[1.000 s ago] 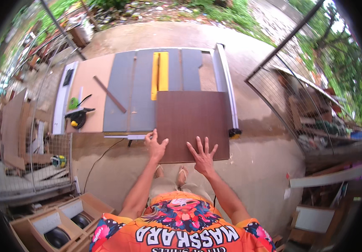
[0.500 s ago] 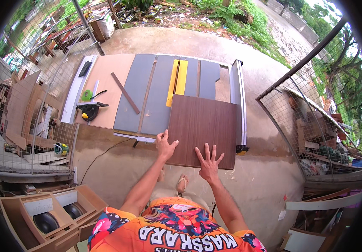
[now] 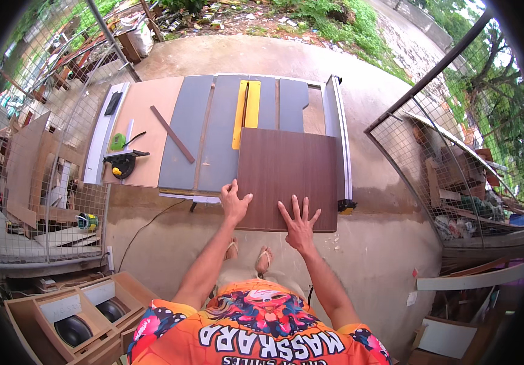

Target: The person positions a wood panel on a table saw and makes a cut. They then carry the cut panel to a partially assembled cabinet on the floor and slide it into a shelf slot.

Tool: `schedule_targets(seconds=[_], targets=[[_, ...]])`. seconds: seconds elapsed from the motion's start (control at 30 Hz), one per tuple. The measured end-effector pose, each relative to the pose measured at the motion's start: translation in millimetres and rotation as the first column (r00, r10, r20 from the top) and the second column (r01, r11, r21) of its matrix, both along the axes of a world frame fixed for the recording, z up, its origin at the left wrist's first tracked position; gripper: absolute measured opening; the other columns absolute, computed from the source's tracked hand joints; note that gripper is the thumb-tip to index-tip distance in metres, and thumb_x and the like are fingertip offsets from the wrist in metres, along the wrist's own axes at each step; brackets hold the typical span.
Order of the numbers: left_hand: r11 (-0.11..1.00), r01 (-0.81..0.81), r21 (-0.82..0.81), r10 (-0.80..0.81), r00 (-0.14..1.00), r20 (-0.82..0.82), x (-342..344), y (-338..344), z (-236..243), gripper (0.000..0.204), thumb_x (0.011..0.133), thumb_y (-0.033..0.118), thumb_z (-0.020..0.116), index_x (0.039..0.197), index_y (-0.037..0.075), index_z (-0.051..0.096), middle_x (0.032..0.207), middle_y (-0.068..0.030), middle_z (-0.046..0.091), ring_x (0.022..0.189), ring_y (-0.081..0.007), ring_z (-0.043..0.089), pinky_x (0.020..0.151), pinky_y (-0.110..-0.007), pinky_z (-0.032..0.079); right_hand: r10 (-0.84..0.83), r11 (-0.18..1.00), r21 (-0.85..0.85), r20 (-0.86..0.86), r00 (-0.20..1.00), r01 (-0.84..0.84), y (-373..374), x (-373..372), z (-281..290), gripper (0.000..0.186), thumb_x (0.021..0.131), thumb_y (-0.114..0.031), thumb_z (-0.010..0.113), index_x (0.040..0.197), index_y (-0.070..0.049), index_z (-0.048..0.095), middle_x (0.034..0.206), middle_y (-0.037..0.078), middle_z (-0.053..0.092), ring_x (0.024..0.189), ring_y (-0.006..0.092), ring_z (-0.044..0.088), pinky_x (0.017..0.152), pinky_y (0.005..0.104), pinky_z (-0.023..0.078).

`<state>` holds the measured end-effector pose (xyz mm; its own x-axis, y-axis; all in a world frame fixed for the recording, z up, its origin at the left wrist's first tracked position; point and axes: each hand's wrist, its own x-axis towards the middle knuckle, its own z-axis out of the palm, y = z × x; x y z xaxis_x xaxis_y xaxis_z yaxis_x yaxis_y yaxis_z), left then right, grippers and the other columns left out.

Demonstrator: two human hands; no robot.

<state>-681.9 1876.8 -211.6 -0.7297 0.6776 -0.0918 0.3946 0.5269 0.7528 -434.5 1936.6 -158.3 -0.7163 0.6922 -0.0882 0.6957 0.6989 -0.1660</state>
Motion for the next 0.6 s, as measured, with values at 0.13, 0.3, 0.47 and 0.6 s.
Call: schedule_targets(seconds=[0.13, 0.3, 0.47, 0.6], targets=[[0.999, 0.001, -0.034, 0.0, 0.999, 0.037, 2, 0, 4, 0.091, 0.079, 0.031, 0.087, 0.155, 0.0, 0.047, 0.139, -0.0194, 0.047, 0.131, -0.0373, 0.046, 0.115, -0.047, 0.039, -0.011, 1.0, -0.002, 0.048, 0.999, 0.011, -1, -1, 0, 0.116, 0.067, 0.005, 0.072, 0.164, -0.041, 0.029, 0.175, 0.009, 0.014, 0.16, 0.0459, 0.008, 0.112, 0.0866, 0.007], [0.996, -0.001, -0.09, 0.005, 0.999, 0.052, 5, 6, 15, 0.091, 0.079, 0.03, 0.087, 0.155, 0.001, 0.047, 0.14, -0.0183, 0.047, 0.131, -0.0365, 0.046, 0.115, -0.046, 0.039, -0.015, 1.0, 0.014, 0.048, 0.999, 0.014, 2, 0, -4, 0.118, 0.065, 0.005, 0.072, 0.165, -0.041, 0.027, 0.175, 0.01, 0.01, 0.16, 0.0462, 0.004, 0.113, 0.0862, 0.005], [0.999, 0.007, -0.054, -0.006, 0.999, 0.032, -1, 7, 10, 0.09, 0.08, 0.029, 0.087, 0.155, 0.001, 0.046, 0.14, -0.0181, 0.047, 0.131, -0.0366, 0.046, 0.115, -0.046, 0.038, -0.009, 1.0, 0.0, 0.037, 0.999, 0.009, 5, -3, -4, 0.118, 0.066, 0.005, 0.072, 0.165, -0.041, 0.027, 0.176, 0.01, 0.009, 0.16, 0.0463, 0.004, 0.112, 0.0863, 0.004], [0.999, 0.02, -0.032, -0.02, 1.0, 0.009, -4, 9, 2, 0.09, 0.08, 0.027, 0.086, 0.155, 0.0, 0.046, 0.14, -0.0186, 0.048, 0.132, -0.0368, 0.046, 0.116, -0.046, 0.038, -0.011, 1.0, -0.023, 0.045, 0.999, 0.012, 7, -5, 0, 0.116, 0.068, 0.006, 0.072, 0.165, -0.041, 0.028, 0.175, 0.01, 0.011, 0.16, 0.0467, 0.006, 0.112, 0.087, 0.005]])
